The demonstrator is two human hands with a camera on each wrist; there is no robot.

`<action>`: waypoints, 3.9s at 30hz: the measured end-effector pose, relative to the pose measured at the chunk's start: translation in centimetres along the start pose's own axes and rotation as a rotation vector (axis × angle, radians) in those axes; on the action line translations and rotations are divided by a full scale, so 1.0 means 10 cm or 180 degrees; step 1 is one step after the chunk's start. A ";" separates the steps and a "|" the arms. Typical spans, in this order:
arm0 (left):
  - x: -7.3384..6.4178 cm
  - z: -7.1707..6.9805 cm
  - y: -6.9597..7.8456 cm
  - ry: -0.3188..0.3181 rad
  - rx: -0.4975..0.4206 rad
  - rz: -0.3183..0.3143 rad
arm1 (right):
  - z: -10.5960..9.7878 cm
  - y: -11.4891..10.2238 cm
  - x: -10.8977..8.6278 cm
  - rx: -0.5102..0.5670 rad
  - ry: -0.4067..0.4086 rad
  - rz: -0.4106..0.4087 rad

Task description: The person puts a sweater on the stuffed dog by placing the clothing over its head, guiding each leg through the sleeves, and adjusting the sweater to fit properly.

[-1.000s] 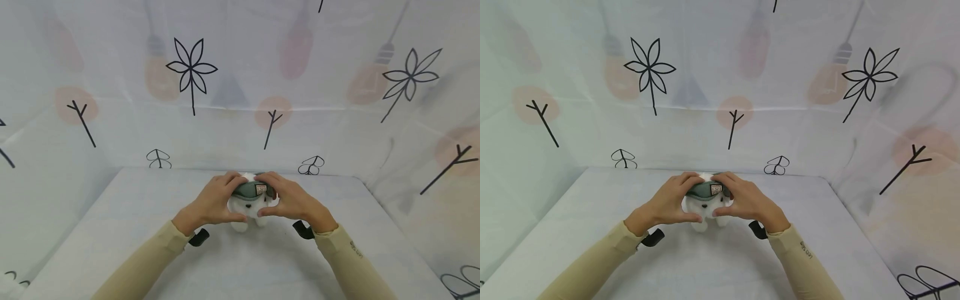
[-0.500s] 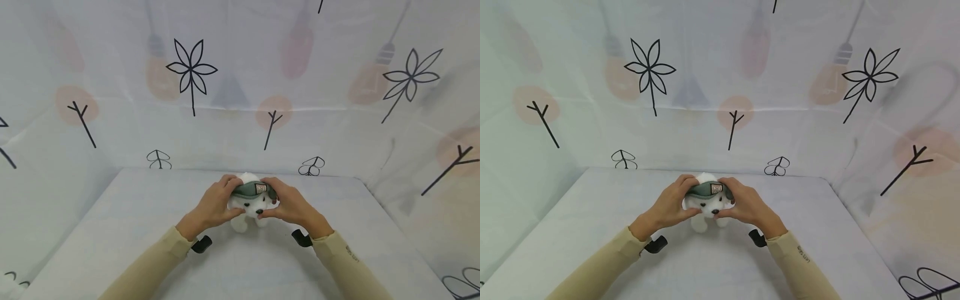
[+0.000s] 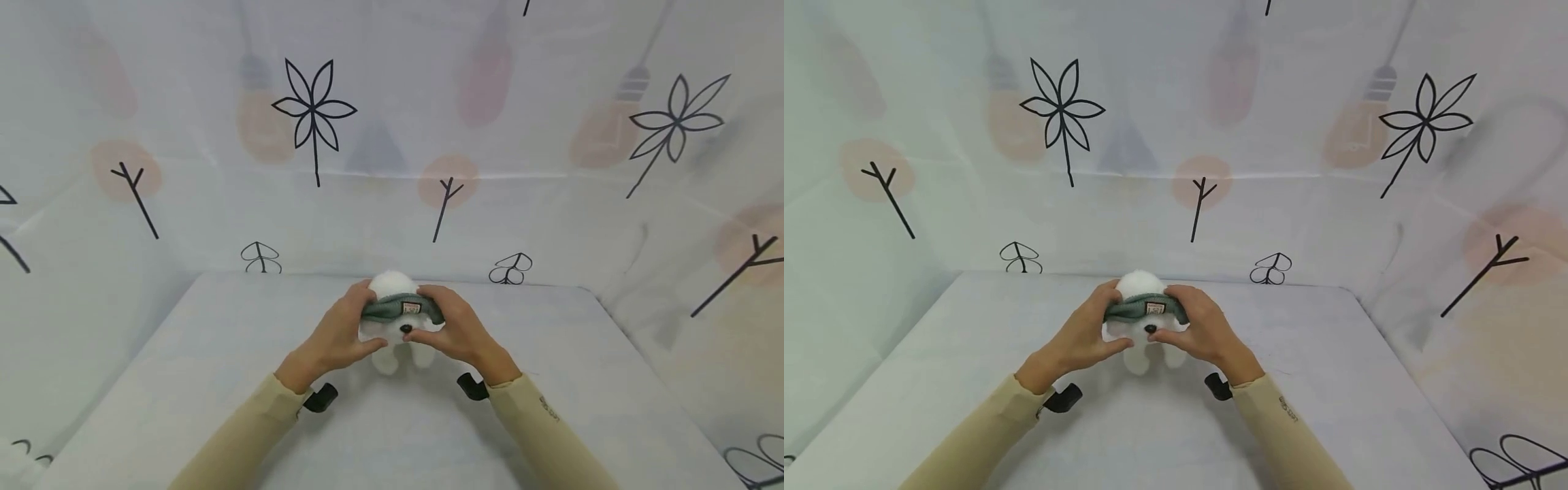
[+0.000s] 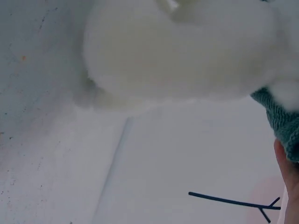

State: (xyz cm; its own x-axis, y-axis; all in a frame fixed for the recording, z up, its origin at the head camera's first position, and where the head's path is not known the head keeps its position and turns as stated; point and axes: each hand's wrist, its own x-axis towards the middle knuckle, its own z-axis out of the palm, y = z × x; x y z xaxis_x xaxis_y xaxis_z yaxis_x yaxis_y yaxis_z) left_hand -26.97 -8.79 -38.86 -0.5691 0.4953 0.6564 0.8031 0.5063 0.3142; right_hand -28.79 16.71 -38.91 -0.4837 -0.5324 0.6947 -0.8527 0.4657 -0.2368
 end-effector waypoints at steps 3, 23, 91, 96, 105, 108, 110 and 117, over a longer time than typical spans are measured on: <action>-0.02 0.07 -0.04 0.0253 0.0131 -0.0009 | 0.00 0.01 0.03 0.0169 -0.0154 0.0023; 0.00 -0.11 0.14 0.0556 -0.0067 -0.0303 | 0.08 -0.18 0.06 -0.0084 0.0291 -0.0033; -0.01 -0.15 0.26 0.0280 -0.1349 -0.1055 | -0.09 -0.39 0.14 0.0356 -0.0092 0.0275; -0.01 -0.10 0.23 0.0643 -0.1130 -0.1068 | -0.07 -0.32 0.13 0.0264 0.0051 0.0421; -0.02 -0.02 0.17 0.0734 -0.0695 -0.0763 | -0.05 -0.28 0.10 0.0247 0.0093 0.0650; -0.02 -0.02 0.18 0.0561 -0.0670 -0.0728 | -0.06 -0.28 0.08 0.0253 0.0006 0.0786; -0.03 -0.02 0.17 0.0445 -0.0677 -0.0745 | -0.06 -0.28 0.08 0.0225 -0.0069 0.0888; -0.06 0.00 0.18 0.0074 -0.0835 -0.1173 | -0.04 -0.23 0.05 -0.0106 -0.0365 0.1218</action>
State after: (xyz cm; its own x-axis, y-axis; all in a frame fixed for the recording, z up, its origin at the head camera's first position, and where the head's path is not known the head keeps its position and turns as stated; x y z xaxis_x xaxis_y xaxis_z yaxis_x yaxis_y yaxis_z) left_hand -25.21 -8.22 -38.67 -0.8238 0.2979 0.4823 0.5669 0.4483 0.6911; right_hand -27.00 15.65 -37.73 -0.7856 -0.3907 0.4798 -0.6008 0.6672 -0.4404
